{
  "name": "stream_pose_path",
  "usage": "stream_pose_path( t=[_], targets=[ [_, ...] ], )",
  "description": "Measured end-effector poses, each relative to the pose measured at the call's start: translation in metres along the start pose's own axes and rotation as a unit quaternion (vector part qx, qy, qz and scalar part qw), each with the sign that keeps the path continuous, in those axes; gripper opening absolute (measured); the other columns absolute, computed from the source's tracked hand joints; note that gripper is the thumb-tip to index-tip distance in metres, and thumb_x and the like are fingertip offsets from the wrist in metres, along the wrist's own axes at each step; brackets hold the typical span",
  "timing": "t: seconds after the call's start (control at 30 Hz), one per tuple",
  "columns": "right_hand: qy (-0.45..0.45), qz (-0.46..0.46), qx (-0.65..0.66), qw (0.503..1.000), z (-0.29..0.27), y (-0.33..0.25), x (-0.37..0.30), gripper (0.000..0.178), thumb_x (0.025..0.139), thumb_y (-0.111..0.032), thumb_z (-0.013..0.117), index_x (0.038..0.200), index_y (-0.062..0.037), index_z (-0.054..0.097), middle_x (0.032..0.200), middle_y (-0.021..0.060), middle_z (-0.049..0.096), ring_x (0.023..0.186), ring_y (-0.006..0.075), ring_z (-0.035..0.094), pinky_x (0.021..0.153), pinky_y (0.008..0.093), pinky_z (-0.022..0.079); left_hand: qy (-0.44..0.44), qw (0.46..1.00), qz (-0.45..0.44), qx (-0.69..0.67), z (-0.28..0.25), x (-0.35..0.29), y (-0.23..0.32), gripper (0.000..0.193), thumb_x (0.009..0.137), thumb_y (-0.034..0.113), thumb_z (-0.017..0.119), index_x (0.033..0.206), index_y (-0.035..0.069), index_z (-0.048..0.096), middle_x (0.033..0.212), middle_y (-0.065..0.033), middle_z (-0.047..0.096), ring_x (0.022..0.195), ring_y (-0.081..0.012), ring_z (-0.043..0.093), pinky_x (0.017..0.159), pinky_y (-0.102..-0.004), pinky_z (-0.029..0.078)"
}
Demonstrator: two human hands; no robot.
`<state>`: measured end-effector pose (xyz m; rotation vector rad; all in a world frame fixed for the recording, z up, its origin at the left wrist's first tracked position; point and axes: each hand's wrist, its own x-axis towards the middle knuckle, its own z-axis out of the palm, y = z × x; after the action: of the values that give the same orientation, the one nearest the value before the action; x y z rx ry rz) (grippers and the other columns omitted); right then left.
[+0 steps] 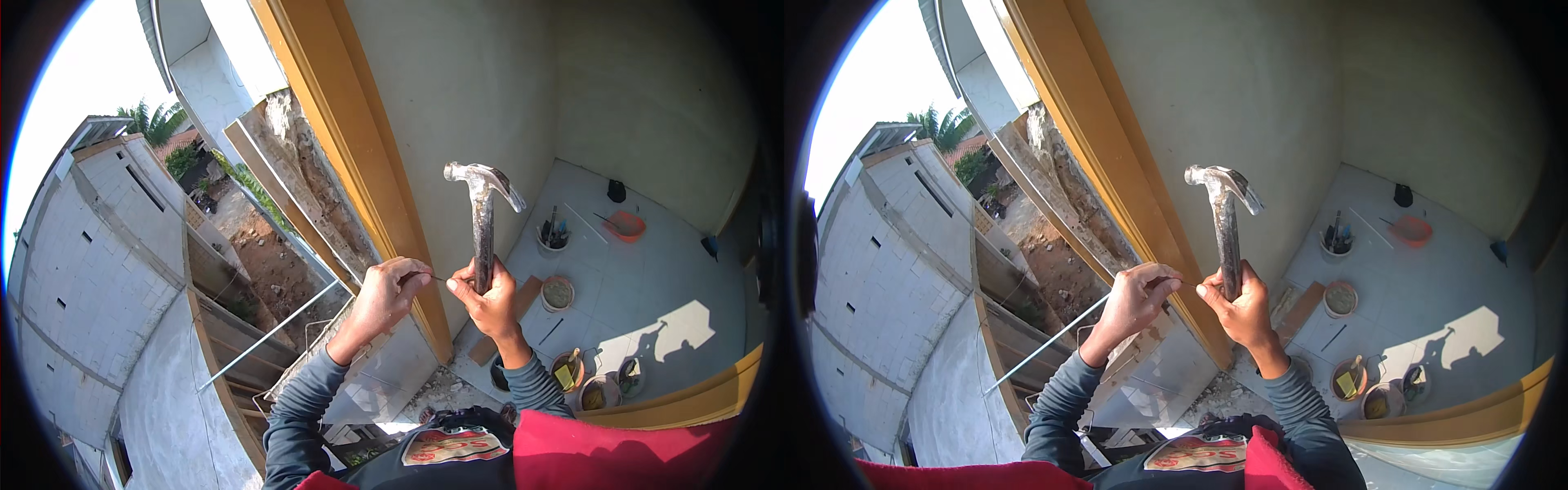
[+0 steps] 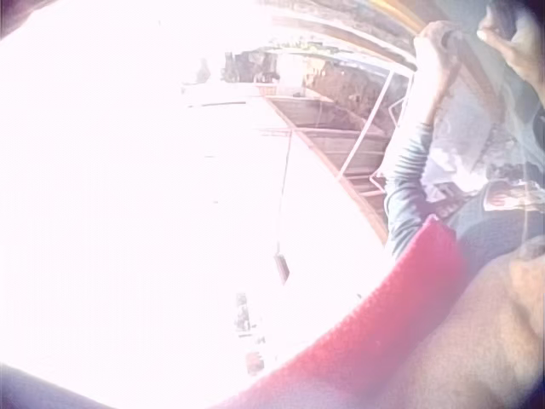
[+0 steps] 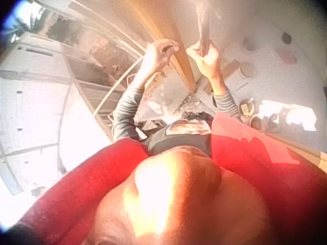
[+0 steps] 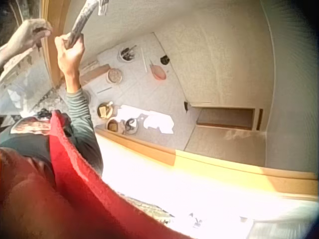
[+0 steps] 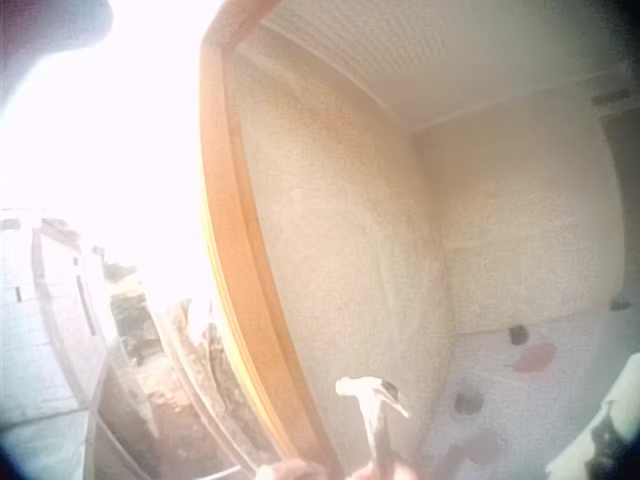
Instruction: The person prepares a window ledge by nailing wooden supports into the frame with a hammer, applying mortar from a bucket using a trowel, and smoothing the material with a sponge.
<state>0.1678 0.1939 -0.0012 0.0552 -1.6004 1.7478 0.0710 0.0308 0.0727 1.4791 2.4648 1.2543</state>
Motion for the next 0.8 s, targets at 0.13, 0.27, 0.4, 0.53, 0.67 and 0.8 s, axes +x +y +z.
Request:
stream_pose_path(
  t=[0.13,0.27,0.4,0.53,0.67,0.8],
  targets=[
    [0.021,-0.034,0.024,0.999,-0.011,-0.001,0.029,0.023,0.086,0.002,0.071,0.091,-0.0053,0.050,0.081,0.0029,0.063,0.073,0.0057,0.059,0.069,0.0236,0.051,-0.049,0.998,0.027,0.040,-0.009,0.040,0.008,0.015,0.088,0.008,0.067,0.098,-0.003,0.069,0.085,-0.0113,0.069,0.070,-0.0163,0.064,0.067,-0.0304,0.051],
    [0.033,-0.068,0.048,0.996,-0.035,-0.005,0.064,0.023,0.085,0.003,0.072,0.090,-0.0053,0.050,0.080,0.0024,0.062,0.073,0.0048,0.058,0.070,0.0228,0.051,-0.090,0.995,-0.006,0.052,-0.009,0.084,0.032,0.015,0.086,0.008,0.066,0.093,-0.005,0.068,0.083,-0.0108,0.069,0.066,-0.0142,0.059,0.064,-0.0300,0.049],
    [0.088,-0.152,-0.064,0.982,-0.056,-0.010,0.108,0.025,0.085,-0.006,0.076,0.092,-0.0029,0.053,0.077,0.0040,0.063,0.071,0.0088,0.061,0.067,0.0253,0.051,-0.058,0.992,0.040,0.102,-0.002,0.140,0.042,0.013,0.083,0.008,0.066,0.088,-0.004,0.067,0.083,-0.0119,0.069,0.065,-0.0175,0.060,0.065,-0.0330,0.049],
    [0.117,-0.099,-0.146,0.977,-0.075,-0.023,0.134,0.037,0.089,-0.032,0.074,0.089,0.0001,0.055,0.070,0.0047,0.061,0.066,0.0110,0.061,0.064,0.0266,0.051,0.085,0.968,0.104,0.213,-0.009,0.217,0.040,0.013,0.080,0.002,0.063,0.091,0.001,0.071,0.087,-0.0142,0.067,0.077,-0.0297,0.064,0.070,-0.0386,0.051],
    [0.069,-0.023,-0.056,0.996,-0.073,-0.004,0.152,0.049,0.093,-0.049,0.063,0.085,-0.0018,0.056,0.063,0.0008,0.053,0.059,0.0103,0.055,0.057,0.0272,0.047,0.208,0.845,0.117,0.479,-0.046,0.308,0.031,0.014,0.078,0.006,0.064,0.086,0.011,0.073,0.095,-0.0089,0.064,0.100,-0.0296,0.058,0.082,-0.0415,0.052],
    [0.016,0.014,0.019,1.000,-0.057,0.011,0.177,0.050,0.100,-0.049,0.050,0.087,-0.0017,0.058,0.062,-0.0001,0.048,0.055,0.0092,0.049,0.050,0.0270,0.041,0.215,0.756,0.108,0.608,-0.086,0.348,0.016,0.014,0.072,0.011,0.070,0.083,0.016,0.075,0.097,-0.0057,0.065,0.101,-0.0266,0.059,0.082,-0.0387,0.055]
  ],
)
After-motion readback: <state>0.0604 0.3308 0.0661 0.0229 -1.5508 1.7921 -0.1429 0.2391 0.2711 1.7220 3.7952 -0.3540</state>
